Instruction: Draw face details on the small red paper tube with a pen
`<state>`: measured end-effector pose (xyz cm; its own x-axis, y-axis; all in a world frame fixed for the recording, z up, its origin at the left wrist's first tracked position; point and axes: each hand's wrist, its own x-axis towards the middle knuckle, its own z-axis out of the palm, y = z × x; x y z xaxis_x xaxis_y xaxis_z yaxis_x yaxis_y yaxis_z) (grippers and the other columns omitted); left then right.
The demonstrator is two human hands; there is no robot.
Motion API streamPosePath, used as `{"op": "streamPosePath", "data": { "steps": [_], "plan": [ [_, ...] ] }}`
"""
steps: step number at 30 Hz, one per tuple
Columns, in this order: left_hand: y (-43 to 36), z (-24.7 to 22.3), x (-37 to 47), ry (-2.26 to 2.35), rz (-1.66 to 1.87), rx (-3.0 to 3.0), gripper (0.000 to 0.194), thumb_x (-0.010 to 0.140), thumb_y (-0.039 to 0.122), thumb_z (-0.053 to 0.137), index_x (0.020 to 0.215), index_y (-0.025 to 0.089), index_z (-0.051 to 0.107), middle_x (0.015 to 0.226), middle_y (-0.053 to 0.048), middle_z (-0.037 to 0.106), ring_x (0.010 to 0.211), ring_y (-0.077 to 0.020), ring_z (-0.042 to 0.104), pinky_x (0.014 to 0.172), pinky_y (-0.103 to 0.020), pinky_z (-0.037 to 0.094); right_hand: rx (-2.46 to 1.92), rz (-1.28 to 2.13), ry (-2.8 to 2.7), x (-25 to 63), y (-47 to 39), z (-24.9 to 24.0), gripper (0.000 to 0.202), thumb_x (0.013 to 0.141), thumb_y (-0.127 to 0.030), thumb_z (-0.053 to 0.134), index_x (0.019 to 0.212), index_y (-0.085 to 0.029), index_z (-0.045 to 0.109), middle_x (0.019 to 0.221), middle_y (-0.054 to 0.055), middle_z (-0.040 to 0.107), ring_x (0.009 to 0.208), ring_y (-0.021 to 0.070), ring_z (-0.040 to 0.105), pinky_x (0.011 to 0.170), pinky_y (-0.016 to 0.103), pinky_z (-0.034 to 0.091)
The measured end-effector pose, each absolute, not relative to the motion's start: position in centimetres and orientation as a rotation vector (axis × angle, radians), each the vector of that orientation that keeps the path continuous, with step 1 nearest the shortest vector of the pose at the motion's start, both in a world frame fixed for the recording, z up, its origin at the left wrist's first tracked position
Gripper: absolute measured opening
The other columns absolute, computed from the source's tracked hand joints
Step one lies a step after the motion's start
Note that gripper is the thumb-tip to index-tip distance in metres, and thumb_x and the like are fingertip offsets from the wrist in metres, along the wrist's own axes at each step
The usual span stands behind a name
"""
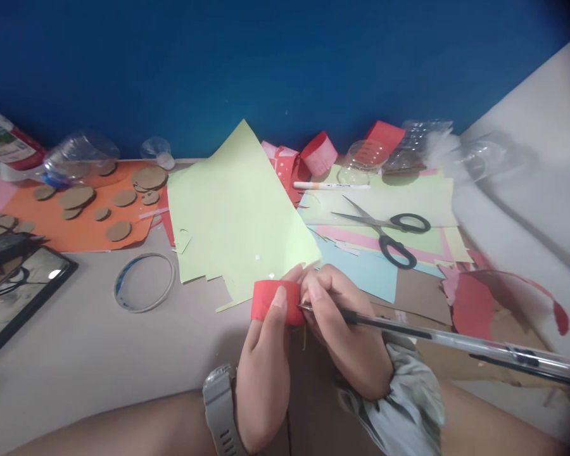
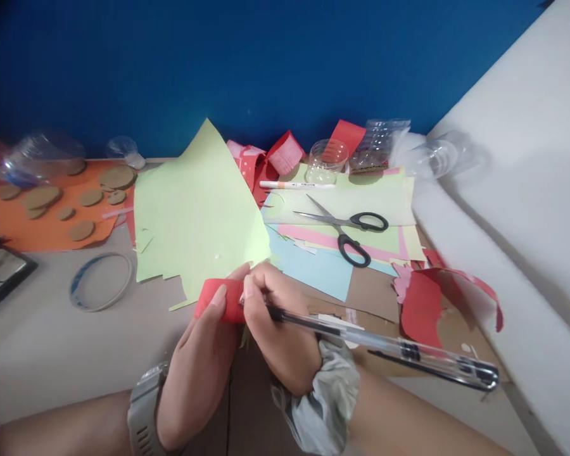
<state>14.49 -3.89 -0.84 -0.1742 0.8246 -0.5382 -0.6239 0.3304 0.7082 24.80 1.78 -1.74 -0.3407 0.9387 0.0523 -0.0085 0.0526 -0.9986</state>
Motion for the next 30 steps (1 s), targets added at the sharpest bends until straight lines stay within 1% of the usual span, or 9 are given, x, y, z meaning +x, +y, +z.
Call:
{"op": "streamPosePath", "data": {
  "steps": [4, 7, 13, 16, 18, 20, 23, 25, 30],
  "plan": [
    [-4.0, -1.08, 14.38, 1.17, 1.295, 0.229, 0.053, 0.102, 0.061, 0.066, 0.145, 0.032, 0.075, 0.158, -0.003, 0.07, 0.163, -0.0391, 0.045, 0.14, -0.054, 0.026, -0.976, 1.374, -1.525, 24.67, 1.86, -1.39, 0.031, 0.111, -0.024, 0.05, 0.081, -0.026, 0.05, 0.07, -0.004, 0.045, 0.066, 0.017, 0.047, 0.063, 0.032, 0.039],
    [-4.07, -1.18, 14.34, 1.163, 1.306, 0.239, 0.048, 0.104, 0.059, 0.065, 0.142, 0.033, 0.077, 0.156, -0.002, 0.071, 0.163, -0.0364, 0.045, 0.141, -0.052, 0.026, -0.959, 1.311, -1.57, 24.61, 1.92, -1.18, 0.031, 0.108, -0.02, 0.051, 0.078, -0.025, 0.048, 0.073, -0.004, 0.048, 0.065, 0.0156, 0.045, 0.061, 0.031, 0.038],
    [-3.93, -1.37, 14.29, 1.154, 1.344, 0.24, 0.042, 0.103, 0.058, 0.067, 0.135, 0.035, 0.082, 0.154, 0.0, 0.073, 0.16, -0.0366, 0.049, 0.14, -0.055, 0.027, -0.968, 1.409, -1.517, 24.65, 2.07, -1.38, 0.032, 0.109, -0.023, 0.052, 0.077, -0.024, 0.05, 0.069, -0.005, 0.045, 0.062, 0.0146, 0.042, 0.06, 0.03, 0.037],
    [-3.9, -1.36, 14.27, 1.14, 1.345, 0.22, 0.038, 0.102, 0.056, 0.068, 0.132, 0.038, 0.083, 0.153, 0.003, 0.074, 0.16, -0.0358, 0.049, 0.14, -0.054, 0.027, -0.952, 1.385, -1.536, 24.75, 2.06, -1.43, 0.032, 0.109, -0.023, 0.052, 0.078, -0.024, 0.049, 0.071, -0.005, 0.046, 0.062, 0.0142, 0.041, 0.059, 0.03, 0.036],
    [-3.96, -1.24, 14.27, 1.154, 1.322, 0.204, 0.039, 0.102, 0.057, 0.069, 0.134, 0.039, 0.082, 0.153, 0.003, 0.073, 0.161, -0.037, 0.048, 0.14, -0.057, 0.027, -0.943, 1.352, -1.563, 24.8, 2.04, -1.37, 0.031, 0.109, -0.022, 0.051, 0.078, -0.024, 0.049, 0.072, -0.005, 0.046, 0.063, 0.0141, 0.041, 0.059, 0.03, 0.036],
    [-4.02, -1.03, 14.28, 1.159, 1.305, 0.199, 0.043, 0.102, 0.058, 0.068, 0.137, 0.037, 0.08, 0.153, 0.001, 0.073, 0.161, -0.0379, 0.047, 0.14, -0.057, 0.026, -0.946, 1.312, -1.589, 24.81, 2.02, -1.28, 0.03, 0.109, -0.02, 0.05, 0.079, -0.024, 0.049, 0.072, -0.005, 0.047, 0.063, 0.0142, 0.042, 0.06, 0.03, 0.037],
    [-4.0, -0.73, 14.24, 1.177, 1.294, 0.23, 0.044, 0.104, 0.057, 0.064, 0.139, 0.034, 0.079, 0.156, -0.001, 0.072, 0.162, -0.0368, 0.046, 0.141, -0.054, 0.026, -0.953, 1.256, -1.62, 24.78, 1.99, -1.21, 0.031, 0.108, -0.021, 0.05, 0.078, -0.025, 0.048, 0.072, -0.004, 0.048, 0.064, 0.0147, 0.043, 0.06, 0.03, 0.037],
    [-3.92, -0.69, 14.18, 1.179, 1.301, 0.264, 0.043, 0.105, 0.057, 0.064, 0.137, 0.035, 0.08, 0.157, 0.0, 0.071, 0.162, -0.0359, 0.046, 0.141, -0.053, 0.026, -0.944, 1.252, -1.64, 24.78, 1.97, -1.24, 0.032, 0.109, -0.023, 0.051, 0.077, -0.025, 0.047, 0.072, -0.004, 0.048, 0.065, 0.0152, 0.044, 0.06, 0.03, 0.037],
    [-3.91, -1.04, 14.05, 1.15, 1.305, 0.269, 0.042, 0.105, 0.058, 0.063, 0.139, 0.038, 0.079, 0.157, 0.002, 0.071, 0.161, -0.0361, 0.047, 0.139, -0.056, 0.029, -0.911, 1.346, -1.611, 24.86, 2.03, -1.24, 0.032, 0.109, -0.022, 0.051, 0.077, -0.025, 0.048, 0.07, -0.005, 0.045, 0.062, 0.0146, 0.041, 0.058, 0.03, 0.036]
  ]
}}
